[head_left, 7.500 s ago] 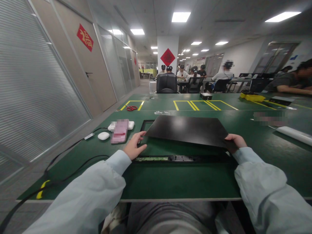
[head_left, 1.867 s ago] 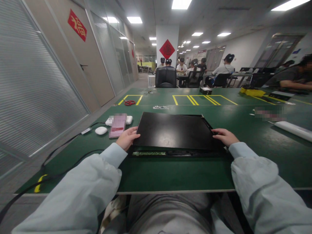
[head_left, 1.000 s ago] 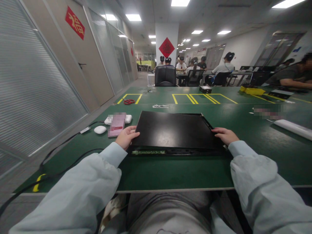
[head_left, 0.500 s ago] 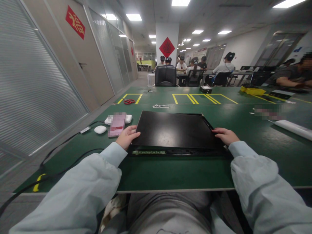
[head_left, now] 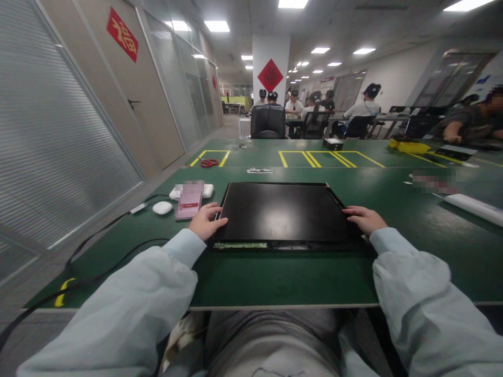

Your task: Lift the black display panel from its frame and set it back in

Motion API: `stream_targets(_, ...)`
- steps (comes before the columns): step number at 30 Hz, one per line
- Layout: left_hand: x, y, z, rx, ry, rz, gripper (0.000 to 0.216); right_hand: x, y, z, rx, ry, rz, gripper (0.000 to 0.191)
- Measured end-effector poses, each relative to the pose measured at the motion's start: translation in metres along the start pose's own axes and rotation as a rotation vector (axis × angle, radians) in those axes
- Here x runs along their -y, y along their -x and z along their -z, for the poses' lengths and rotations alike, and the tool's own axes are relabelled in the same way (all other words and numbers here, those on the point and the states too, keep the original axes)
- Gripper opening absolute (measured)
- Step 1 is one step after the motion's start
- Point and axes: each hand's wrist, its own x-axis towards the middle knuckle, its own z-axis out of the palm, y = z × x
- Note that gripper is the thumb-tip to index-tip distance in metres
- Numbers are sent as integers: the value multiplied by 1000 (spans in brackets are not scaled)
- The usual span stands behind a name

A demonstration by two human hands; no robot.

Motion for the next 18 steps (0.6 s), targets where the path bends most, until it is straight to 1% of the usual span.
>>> stream_targets(4,9,-3,1,38,-140,-31,63,-1,-2,2,24,25,17,20)
stream_targets(10,11,-5,2,65,-186,-51,69,-4,-4,3,35,51,32,20)
stream_targets(18,12,-7,3,70,-255,-89,59,-8,-5,3,53,45,63,22)
